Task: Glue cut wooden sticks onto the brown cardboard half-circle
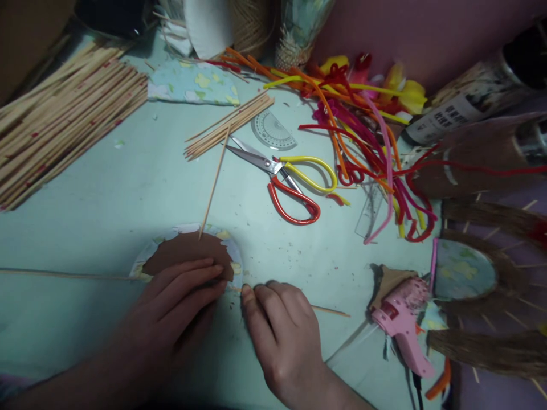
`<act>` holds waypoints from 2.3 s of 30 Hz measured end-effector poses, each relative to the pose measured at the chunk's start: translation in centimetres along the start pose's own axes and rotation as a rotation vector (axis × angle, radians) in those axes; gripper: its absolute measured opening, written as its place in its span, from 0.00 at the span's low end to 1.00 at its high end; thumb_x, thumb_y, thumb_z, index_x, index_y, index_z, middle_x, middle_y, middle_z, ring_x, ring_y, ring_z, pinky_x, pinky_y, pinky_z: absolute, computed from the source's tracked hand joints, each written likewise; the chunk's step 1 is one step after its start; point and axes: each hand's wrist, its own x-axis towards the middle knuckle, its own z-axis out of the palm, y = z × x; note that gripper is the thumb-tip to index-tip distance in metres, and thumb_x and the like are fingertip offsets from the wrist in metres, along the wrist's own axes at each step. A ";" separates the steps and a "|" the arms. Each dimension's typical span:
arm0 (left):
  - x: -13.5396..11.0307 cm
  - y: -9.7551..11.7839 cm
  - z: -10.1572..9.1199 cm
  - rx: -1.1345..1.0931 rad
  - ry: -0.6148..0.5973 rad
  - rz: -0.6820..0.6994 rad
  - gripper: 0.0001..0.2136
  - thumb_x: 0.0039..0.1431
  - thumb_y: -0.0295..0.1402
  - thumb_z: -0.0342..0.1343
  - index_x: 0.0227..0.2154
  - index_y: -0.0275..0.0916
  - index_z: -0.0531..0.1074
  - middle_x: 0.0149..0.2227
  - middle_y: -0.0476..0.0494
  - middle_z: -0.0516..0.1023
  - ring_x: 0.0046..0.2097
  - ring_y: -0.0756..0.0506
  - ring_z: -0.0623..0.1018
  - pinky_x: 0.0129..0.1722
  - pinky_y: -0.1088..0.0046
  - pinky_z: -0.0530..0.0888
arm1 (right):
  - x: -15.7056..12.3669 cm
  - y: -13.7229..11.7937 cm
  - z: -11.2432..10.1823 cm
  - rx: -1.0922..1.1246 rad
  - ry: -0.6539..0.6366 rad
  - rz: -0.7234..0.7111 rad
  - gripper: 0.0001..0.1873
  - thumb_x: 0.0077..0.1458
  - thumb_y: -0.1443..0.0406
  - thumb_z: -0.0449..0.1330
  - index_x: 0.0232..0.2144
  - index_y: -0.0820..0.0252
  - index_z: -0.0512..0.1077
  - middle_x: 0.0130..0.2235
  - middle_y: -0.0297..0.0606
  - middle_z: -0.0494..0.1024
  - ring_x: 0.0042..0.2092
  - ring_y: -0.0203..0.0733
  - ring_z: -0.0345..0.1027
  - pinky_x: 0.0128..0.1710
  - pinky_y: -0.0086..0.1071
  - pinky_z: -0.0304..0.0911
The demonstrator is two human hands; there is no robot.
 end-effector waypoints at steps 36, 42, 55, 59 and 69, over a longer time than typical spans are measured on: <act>0.0 -0.1 -0.1 -0.031 -0.032 -0.018 0.11 0.62 0.25 0.53 0.46 0.36 0.75 0.48 0.40 0.79 0.54 0.43 0.74 0.52 0.64 0.75 | -0.6 0.1 0.4 0.079 -0.001 0.107 0.16 0.65 0.71 0.50 0.51 0.56 0.72 0.40 0.40 0.79 0.41 0.42 0.72 0.40 0.37 0.69; -0.2 -0.1 -0.1 -0.042 -0.039 -0.027 0.11 0.63 0.25 0.53 0.47 0.36 0.74 0.49 0.39 0.78 0.54 0.42 0.74 0.52 0.63 0.75 | -0.6 -0.2 0.5 0.095 -0.005 0.181 0.12 0.65 0.66 0.53 0.46 0.55 0.74 0.36 0.38 0.79 0.37 0.41 0.73 0.34 0.35 0.69; -0.1 0.0 -0.1 -0.041 -0.037 -0.032 0.11 0.63 0.25 0.53 0.46 0.36 0.74 0.48 0.40 0.79 0.54 0.42 0.75 0.51 0.63 0.76 | 0.8 -1.1 0.4 0.276 0.018 0.515 0.12 0.63 0.60 0.58 0.28 0.57 0.72 0.29 0.35 0.78 0.31 0.38 0.70 0.32 0.33 0.66; -0.2 0.0 -0.1 -0.035 -0.030 -0.039 0.10 0.63 0.26 0.53 0.46 0.37 0.74 0.48 0.40 0.79 0.53 0.42 0.75 0.50 0.63 0.76 | 0.6 -1.3 0.2 0.326 -0.029 0.583 0.12 0.63 0.59 0.58 0.29 0.57 0.74 0.31 0.37 0.78 0.33 0.40 0.71 0.35 0.35 0.66; -0.3 -0.1 -0.2 -0.046 -0.052 -0.045 0.12 0.63 0.26 0.53 0.47 0.37 0.74 0.48 0.41 0.79 0.55 0.43 0.74 0.52 0.64 0.75 | 0.4 -1.2 0.4 0.375 -0.007 0.576 0.07 0.62 0.62 0.59 0.31 0.55 0.73 0.32 0.36 0.78 0.34 0.40 0.71 0.37 0.36 0.67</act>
